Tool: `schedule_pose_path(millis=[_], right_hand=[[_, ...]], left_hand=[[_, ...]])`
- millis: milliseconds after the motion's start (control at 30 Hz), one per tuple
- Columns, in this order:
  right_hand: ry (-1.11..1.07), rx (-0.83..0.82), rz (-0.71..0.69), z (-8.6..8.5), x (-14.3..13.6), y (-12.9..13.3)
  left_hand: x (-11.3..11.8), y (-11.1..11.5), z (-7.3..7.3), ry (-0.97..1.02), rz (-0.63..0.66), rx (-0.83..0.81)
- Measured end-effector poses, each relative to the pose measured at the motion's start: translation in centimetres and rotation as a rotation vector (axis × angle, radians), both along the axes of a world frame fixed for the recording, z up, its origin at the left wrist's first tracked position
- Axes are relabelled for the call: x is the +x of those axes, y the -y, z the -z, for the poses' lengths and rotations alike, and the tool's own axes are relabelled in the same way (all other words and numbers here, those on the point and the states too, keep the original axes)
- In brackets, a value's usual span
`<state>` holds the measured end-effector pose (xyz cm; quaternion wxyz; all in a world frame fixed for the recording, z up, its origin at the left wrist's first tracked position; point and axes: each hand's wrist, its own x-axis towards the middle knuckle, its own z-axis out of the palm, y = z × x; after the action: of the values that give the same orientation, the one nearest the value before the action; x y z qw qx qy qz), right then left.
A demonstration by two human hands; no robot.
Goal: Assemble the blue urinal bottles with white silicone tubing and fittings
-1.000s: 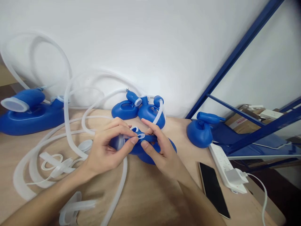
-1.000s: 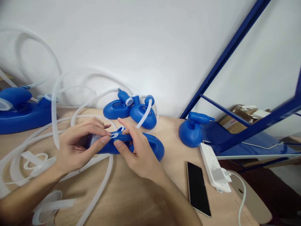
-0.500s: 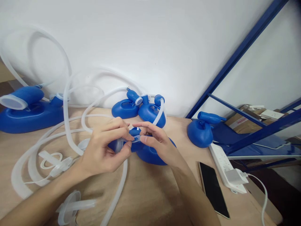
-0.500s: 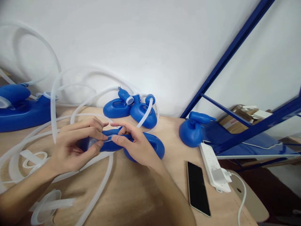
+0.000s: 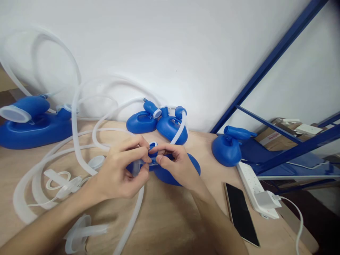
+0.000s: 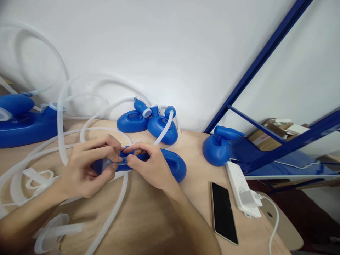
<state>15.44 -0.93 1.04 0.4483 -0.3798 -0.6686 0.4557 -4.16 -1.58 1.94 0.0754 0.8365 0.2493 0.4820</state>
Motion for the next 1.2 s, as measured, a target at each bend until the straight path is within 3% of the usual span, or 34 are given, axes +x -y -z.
schedule_pose_path(millis=[367,667,933,1000,1067,1200], right_hand=[[-0.054,0.022,0.073,0.5,1.0,-0.9],[0.001,0.030,0.033,0.5,1.5,-1.1],[0.035,0.123,0.041,-0.3,1.9,-0.4],[0.083,0.160,0.109,-1.0,2.8,-0.2],[0.146,0.214,0.268,-1.8,4.3,0.0],[0.396,0.359,0.714,-2.7,9.2,-0.6]], left_hand=[[1.2,-0.7,0.5,-0.027,0.038,0.033],[1.3,-0.6,1.0,-0.027,0.070,0.044],[-0.7,-0.9,-1.1,-0.147,0.068,-0.118],[-2.2,-1.1,-1.7,-0.254,0.044,-0.161],[-4.1,-1.4,-1.7,-0.368,0.032,-0.175],[-9.4,-3.3,1.0,-0.522,-0.035,-0.194]])
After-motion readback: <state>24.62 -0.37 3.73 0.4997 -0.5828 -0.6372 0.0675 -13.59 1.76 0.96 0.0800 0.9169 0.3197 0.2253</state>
